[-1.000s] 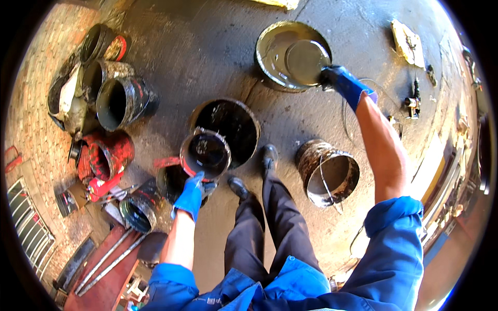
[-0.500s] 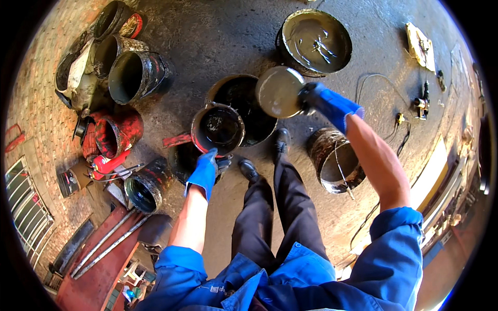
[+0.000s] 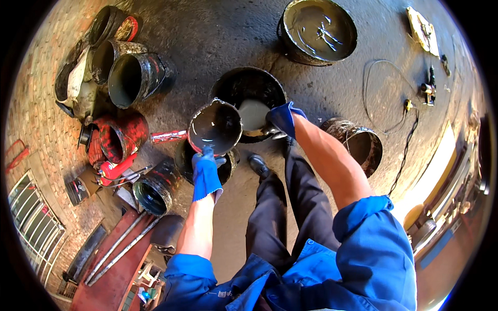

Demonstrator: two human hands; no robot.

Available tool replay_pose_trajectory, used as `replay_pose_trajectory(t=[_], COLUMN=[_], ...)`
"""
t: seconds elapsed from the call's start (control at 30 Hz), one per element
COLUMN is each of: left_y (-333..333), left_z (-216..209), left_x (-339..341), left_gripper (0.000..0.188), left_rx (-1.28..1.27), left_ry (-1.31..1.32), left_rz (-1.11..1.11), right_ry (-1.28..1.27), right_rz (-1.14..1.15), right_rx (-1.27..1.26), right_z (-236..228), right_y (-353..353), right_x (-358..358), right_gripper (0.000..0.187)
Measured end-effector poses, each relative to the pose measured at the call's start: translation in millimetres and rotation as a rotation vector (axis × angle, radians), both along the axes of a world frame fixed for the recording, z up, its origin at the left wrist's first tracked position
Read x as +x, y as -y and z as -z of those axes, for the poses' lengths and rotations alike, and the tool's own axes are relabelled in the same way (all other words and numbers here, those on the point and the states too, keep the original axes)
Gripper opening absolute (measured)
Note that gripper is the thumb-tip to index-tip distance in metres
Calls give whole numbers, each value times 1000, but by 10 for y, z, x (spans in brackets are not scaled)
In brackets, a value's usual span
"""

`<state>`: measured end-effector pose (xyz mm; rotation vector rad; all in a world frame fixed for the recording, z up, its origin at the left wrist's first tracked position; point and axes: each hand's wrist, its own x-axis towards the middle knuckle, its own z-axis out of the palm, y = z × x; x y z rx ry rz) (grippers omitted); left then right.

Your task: The person scoops a dark liquid from a bucket using a small red container and pours it into another bucket. They repeat this process multiple times, transferring the liquid between different buckets on the floor.

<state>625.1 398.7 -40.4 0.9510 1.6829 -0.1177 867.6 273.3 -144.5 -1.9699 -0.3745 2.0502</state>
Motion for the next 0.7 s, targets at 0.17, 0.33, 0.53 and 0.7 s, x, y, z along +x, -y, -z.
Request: replay_pose_trajectory(t=[0.17, 0.33, 0.53, 0.7], left_y=[-98, -81, -120, -31], left_z=[-126, -394, -410, -344], left_x=[95, 392, 341, 391], left_gripper=[39, 41, 40, 36], left_rx=[220, 325, 428, 511], left_ry=[-44, -271, -79, 113], left_rz=[77, 177, 170, 72], right_ry=[-198, -663, -992, -1247], right_rz=[41, 301, 1017, 1226], right_rx=[62, 176, 266, 351], right_z=[243, 378, -177, -49], right_y=[21, 259, 477, 695], right_x=[-122, -250, -524, -706], right_gripper=[16, 12, 75, 116])
